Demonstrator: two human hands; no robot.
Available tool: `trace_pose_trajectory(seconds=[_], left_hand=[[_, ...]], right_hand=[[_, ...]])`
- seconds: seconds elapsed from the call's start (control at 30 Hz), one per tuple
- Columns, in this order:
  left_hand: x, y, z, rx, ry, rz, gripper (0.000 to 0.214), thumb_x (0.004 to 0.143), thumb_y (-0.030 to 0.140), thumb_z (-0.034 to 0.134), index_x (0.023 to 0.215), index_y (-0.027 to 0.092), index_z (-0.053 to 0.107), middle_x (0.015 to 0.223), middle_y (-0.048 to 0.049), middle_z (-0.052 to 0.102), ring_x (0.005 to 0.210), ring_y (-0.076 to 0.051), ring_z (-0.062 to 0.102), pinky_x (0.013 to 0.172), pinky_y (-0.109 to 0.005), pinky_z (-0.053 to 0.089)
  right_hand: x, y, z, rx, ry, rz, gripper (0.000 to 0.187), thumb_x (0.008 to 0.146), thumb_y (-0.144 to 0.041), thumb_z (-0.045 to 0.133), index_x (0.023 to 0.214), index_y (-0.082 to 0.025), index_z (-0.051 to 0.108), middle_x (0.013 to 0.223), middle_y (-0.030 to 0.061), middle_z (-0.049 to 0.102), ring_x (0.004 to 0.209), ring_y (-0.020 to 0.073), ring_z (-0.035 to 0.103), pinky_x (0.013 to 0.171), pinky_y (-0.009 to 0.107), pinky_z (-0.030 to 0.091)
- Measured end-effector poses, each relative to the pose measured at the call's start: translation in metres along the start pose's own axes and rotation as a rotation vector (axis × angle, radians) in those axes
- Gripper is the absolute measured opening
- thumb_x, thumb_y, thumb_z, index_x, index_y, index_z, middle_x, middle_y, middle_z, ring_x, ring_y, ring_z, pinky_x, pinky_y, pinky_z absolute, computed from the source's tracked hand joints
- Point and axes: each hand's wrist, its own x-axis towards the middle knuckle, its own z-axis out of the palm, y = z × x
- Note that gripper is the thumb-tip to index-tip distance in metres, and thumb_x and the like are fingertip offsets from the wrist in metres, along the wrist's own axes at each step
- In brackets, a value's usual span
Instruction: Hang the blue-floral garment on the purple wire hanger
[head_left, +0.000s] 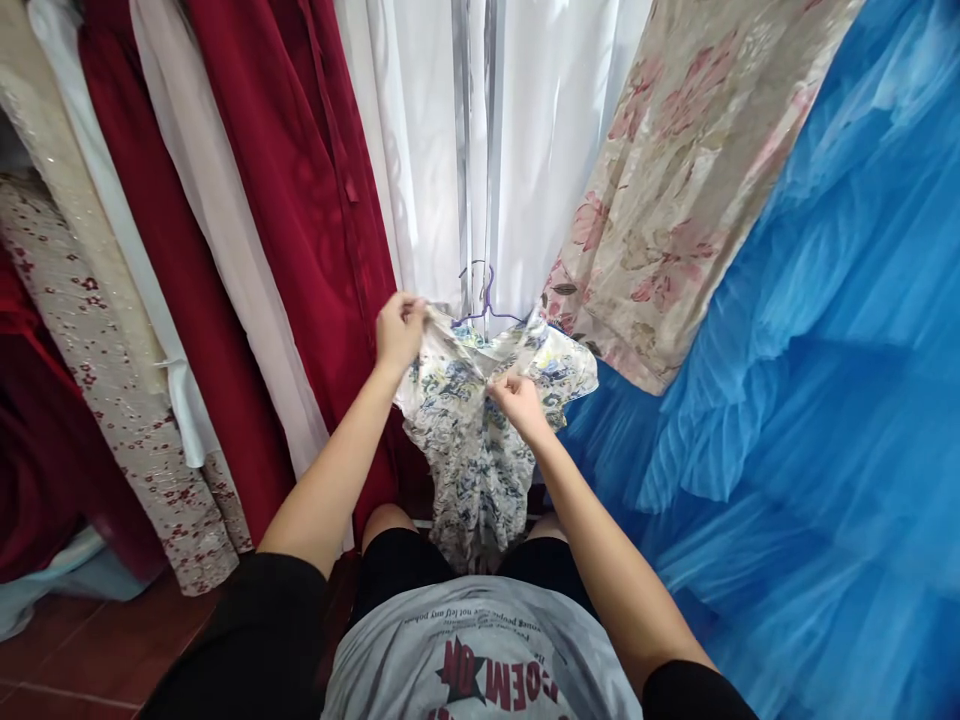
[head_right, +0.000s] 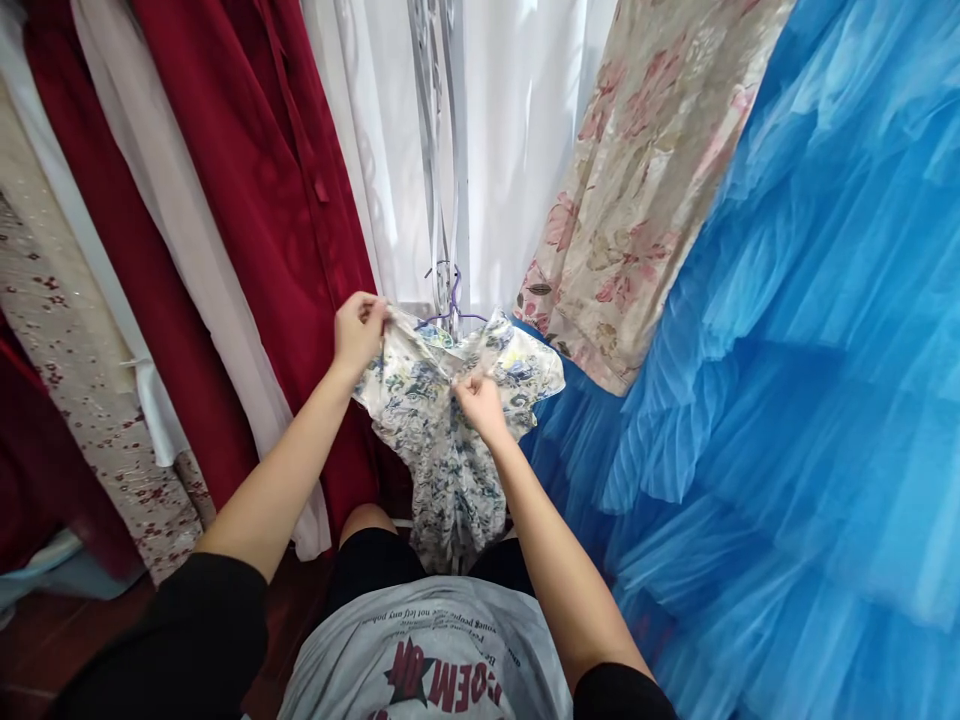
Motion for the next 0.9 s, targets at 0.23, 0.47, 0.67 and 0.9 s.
trace_pose_trajectory(seconds=[0.23,0.47,0.67,0.9], left_hand=[[-0.038,-0.09,-0.037,-0.29,0.376,-0.733,0.026,0.098,0.023,0.053,0.073,0.016,0.052,0.061,0.0042,0.046,0.058,-0.011,0.049,0.063,-0.025,0.047],[-0.146,-0.094,0.028,-0.413,0.121,-0.943,0.021,0.095,0.029,0.058,0.079,0.015,0.056,0.069,-0.0009,0.059,0.062,-0.013,0.059,0.067,-0.029,0.052],[-0.165,-0.035,0.073,-0.569,-0.167,-0.676,0.024,0.089,0.038,0.067,0.085,0.016,0.062,0.084,-0.0043,0.068,0.08,-0.015,0.066,0.085,-0.029,0.053],[-0.168,0.019,0.094,-0.541,-0.44,-0.304,0.031,0.088,0.046,0.068,0.087,0.016,0.064,0.082,-0.003,0.064,0.081,-0.016,0.062,0.082,-0.028,0.051]], right_hand=[[-0.026,0.01,0.02,0.135,-0.05,0.115,0.019,0.067,-0.033,0.066,0.056,-0.019,0.059,0.044,-0.0052,0.046,0.041,0.0087,0.036,0.043,0.023,0.026],[-0.069,0.045,-0.009,0.239,0.303,0.194,0.028,0.079,-0.049,0.05,0.068,-0.024,0.049,0.046,-0.0069,0.039,0.041,0.0107,0.032,0.041,0.024,0.026],[-0.109,0.075,-0.039,0.116,0.303,0.238,0.022,0.072,-0.043,0.058,0.063,-0.025,0.05,0.047,-0.0046,0.048,0.043,0.0135,0.041,0.042,0.025,0.032],[-0.096,0.047,-0.046,0.014,0.097,0.134,0.033,0.054,-0.02,0.077,0.085,-0.019,0.068,0.085,0.0014,0.071,0.082,0.0211,0.062,0.072,0.029,0.05]])
